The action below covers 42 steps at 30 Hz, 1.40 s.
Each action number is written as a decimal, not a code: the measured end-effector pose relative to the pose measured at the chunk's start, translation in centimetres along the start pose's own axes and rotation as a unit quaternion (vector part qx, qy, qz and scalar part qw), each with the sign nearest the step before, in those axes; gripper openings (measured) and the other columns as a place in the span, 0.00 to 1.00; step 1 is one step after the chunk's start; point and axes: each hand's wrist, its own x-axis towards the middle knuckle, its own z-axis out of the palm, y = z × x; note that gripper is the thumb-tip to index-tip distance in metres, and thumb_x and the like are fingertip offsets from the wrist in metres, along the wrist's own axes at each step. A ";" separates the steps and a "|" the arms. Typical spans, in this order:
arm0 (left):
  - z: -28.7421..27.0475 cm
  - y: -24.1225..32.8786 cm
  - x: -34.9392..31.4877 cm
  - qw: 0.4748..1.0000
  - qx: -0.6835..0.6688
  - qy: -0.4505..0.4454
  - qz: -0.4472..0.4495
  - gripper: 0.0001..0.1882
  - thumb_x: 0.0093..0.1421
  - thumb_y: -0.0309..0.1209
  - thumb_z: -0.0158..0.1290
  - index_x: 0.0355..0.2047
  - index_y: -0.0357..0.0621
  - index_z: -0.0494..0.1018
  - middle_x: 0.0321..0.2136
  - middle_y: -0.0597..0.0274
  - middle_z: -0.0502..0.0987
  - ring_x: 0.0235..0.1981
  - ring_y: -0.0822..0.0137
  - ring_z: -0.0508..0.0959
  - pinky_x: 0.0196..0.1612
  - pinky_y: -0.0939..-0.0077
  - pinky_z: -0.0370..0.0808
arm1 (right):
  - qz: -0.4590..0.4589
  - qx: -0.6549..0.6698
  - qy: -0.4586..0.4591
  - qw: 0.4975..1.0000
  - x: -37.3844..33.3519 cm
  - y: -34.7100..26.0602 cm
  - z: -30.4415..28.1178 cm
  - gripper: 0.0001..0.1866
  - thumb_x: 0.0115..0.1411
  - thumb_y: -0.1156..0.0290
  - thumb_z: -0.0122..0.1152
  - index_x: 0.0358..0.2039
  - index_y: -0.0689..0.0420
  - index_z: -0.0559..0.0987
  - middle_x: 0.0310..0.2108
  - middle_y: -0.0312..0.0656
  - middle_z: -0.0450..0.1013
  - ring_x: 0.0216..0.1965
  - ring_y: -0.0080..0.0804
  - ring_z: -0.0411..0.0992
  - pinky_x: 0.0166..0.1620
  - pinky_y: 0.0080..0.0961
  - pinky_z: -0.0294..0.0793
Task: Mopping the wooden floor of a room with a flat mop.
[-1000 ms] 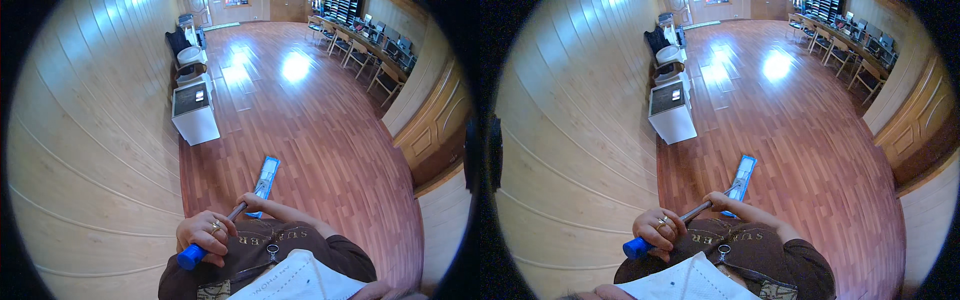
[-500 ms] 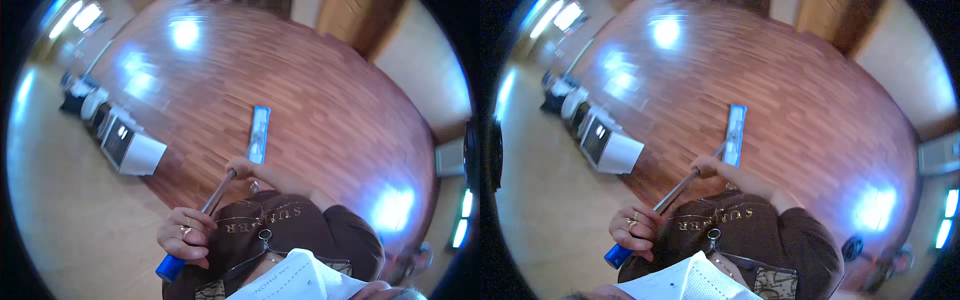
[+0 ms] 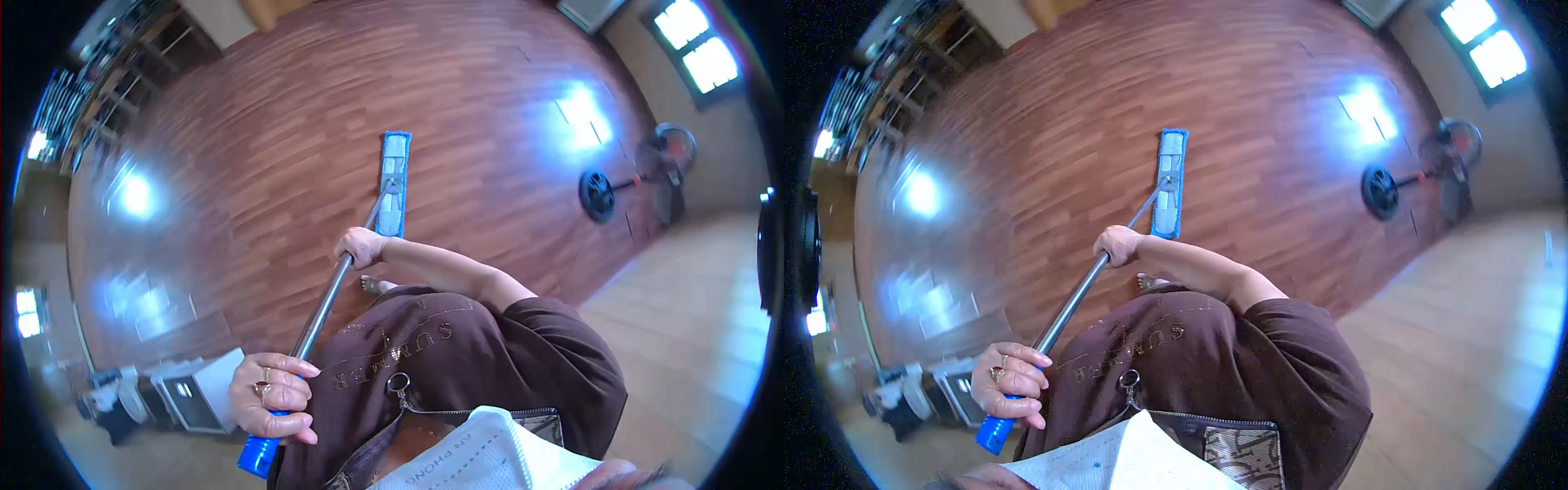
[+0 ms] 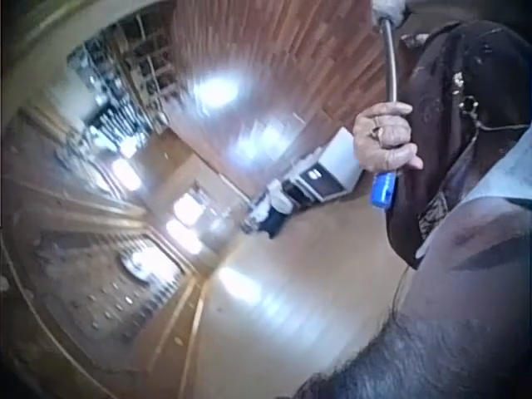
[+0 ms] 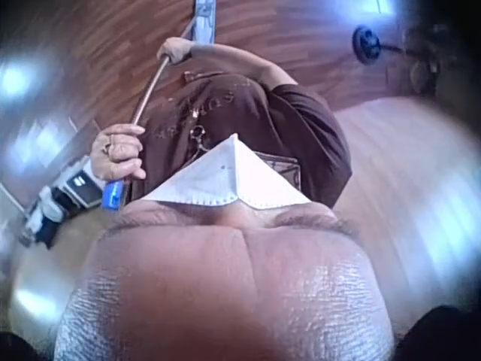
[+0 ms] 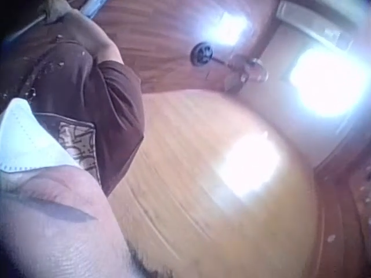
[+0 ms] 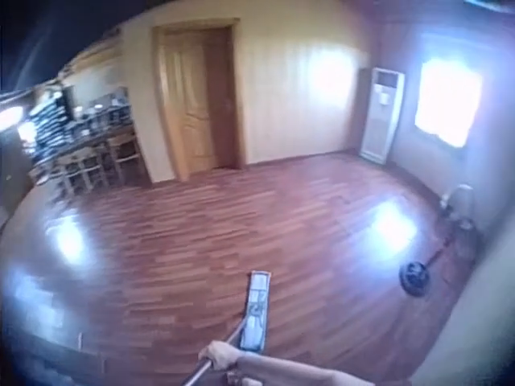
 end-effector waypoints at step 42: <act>23.2 -9.9 27.5 0.863 -0.257 -0.435 0.005 0.07 0.53 0.28 0.61 0.31 0.44 0.76 0.26 0.63 0.76 0.33 0.63 0.78 0.51 0.58 0.68 | 0.408 -0.125 0.452 0.784 -47.3 -3.4 -4.9 0.12 0.50 0.63 0.63 0.15 0.54 0.75 0.17 0.43 0.73 0.26 0.44 0.74 0.35 0.37 0.68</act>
